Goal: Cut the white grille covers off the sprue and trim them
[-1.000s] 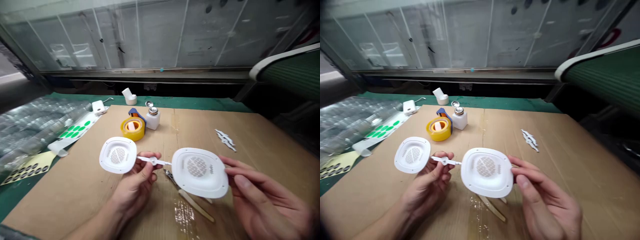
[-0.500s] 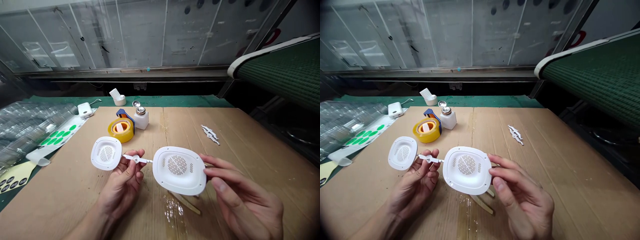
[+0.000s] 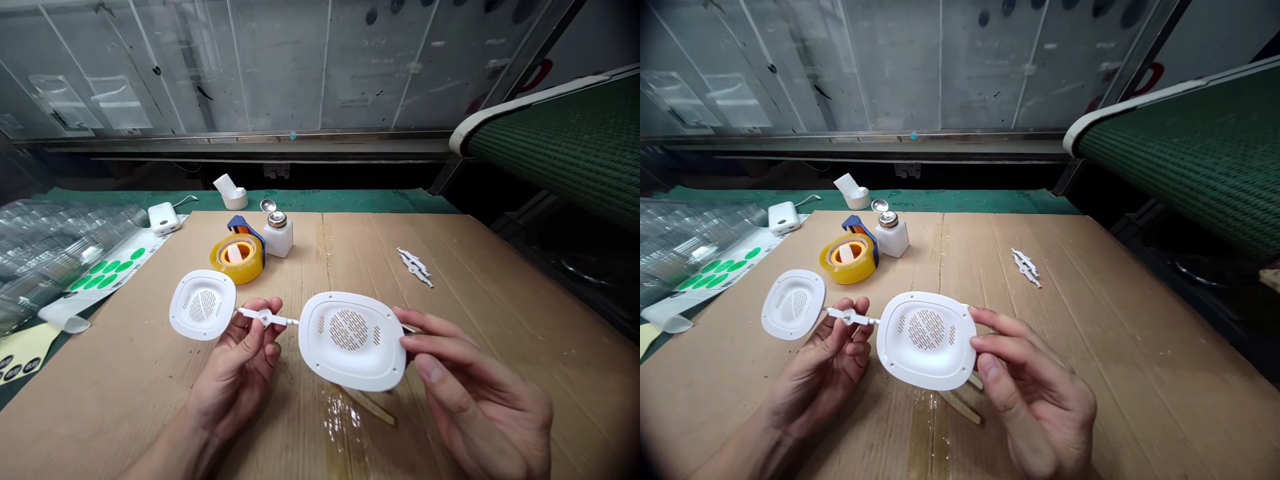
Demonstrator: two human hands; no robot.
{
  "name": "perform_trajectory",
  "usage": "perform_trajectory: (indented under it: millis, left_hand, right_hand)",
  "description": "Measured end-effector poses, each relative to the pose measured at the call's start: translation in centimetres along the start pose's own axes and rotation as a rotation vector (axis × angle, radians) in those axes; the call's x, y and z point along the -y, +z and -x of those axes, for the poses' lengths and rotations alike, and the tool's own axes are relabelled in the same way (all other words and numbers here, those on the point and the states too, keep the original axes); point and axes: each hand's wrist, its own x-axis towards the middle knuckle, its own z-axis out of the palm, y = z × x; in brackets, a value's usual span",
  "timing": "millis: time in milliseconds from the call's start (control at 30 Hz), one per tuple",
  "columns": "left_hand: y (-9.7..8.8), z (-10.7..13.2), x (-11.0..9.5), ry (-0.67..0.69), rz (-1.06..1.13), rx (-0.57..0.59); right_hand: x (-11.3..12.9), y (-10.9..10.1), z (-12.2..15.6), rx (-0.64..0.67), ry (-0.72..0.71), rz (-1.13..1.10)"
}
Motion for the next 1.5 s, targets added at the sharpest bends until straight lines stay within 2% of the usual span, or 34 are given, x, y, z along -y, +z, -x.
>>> perform_trajectory:
  millis: [267, 367, 500, 600, 767, 867, 933, 1000, 1067, 1100, 1133, 1167, 1200, 1233, 1267, 1300, 1333, 1367, 1400, 1500]
  left_hand:
    - [-0.1, 0.1, -0.1, -0.004, -0.004, -0.011]
    - [-0.3, 0.0, -0.1, 0.002, -0.008, 0.007]
    - [-0.5, 0.2, 0.1, 0.002, -0.036, 0.080]
    - [-0.4, 0.3, 0.2, -0.003, -0.050, 0.114]
    - [-0.3, 0.2, 0.3, 0.010, -0.046, 0.095]
    - [-0.3, 0.3, 0.4, 0.006, -0.115, 0.100]
    - [-0.3, 0.5, 0.4, -0.038, -0.239, 0.129]
    - [-0.2, 1.2, 0.3, -0.108, -0.462, 0.218]
    - [0.0, 2.1, 0.1, -0.071, -0.809, 0.456]
    - [0.1, 2.5, -0.1, 0.025, -0.993, 0.641]
    - [0.2, 2.9, -0.3, 0.202, -1.133, 0.840]
    - [0.2, 3.2, -0.6, 0.444, -1.230, 0.978]
    - [0.2, 3.4, -0.9, 0.724, -1.297, 1.024]
    - [0.1, 3.4, -1.3, 0.995, -1.360, 0.965]
    - [0.0, 3.2, -1.7, 1.220, -1.446, 0.821]
    - [-0.1, 2.9, -2.2, 1.369, -1.564, 0.631]
    - [-0.3, 2.5, -2.8, 1.414, -1.709, 0.483]
    - [-0.4, 2.0, -3.3, 1.383, -1.852, 0.399]
    - [-0.6, 1.5, -3.8, 1.303, -1.962, 0.380]
    - [-1.1, 0.5, -5.0, 0.895, -2.079, 0.431]
  right_hand:
    - [-0.1, 0.0, 0.0, 0.000, -0.011, 0.005]
    - [0.2, 0.4, -0.1, -0.042, 0.015, -0.029]
    - [0.4, 1.1, -0.5, -0.114, 0.186, -0.171]
    - [-0.1, 1.1, -0.6, -0.067, 0.290, -0.228]
    - [-0.5, 0.8, -0.5, 0.014, 0.363, -0.283]
    - [-0.1, 1.0, -0.8, 0.124, 0.555, -0.457]
    - [0.1, 1.0, -1.4, 0.148, 0.707, -0.588]
    - [0.3, 0.7, -2.1, 0.027, 0.778, -0.625]
    - [0.4, 0.2, -2.8, -0.170, 0.787, -0.578]
    - [0.5, -0.1, -3.2, -0.255, 0.790, -0.546]
    - [0.6, -0.3, -3.5, -0.318, 0.790, -0.518]
    - [0.6, -0.5, -3.7, -0.353, 0.792, -0.500]
    - [0.7, -0.6, -3.9, -0.367, 0.789, -0.492]
    - [0.7, -0.6, -4.0, -0.365, 0.781, -0.492]
    - [0.7, -0.6, -4.0, -0.349, 0.773, -0.498]
    - [0.7, -0.5, -4.0, -0.325, 0.768, -0.506]
    - [0.6, -0.5, -3.9, -0.287, 0.771, -0.516]
    - [0.5, -0.6, -3.8, -0.237, 0.785, -0.526]
    - [0.4, -0.7, -3.6, -0.176, 0.802, -0.535]
    - [0.3, -1.4, -3.1, 0.023, 0.822, -0.568]
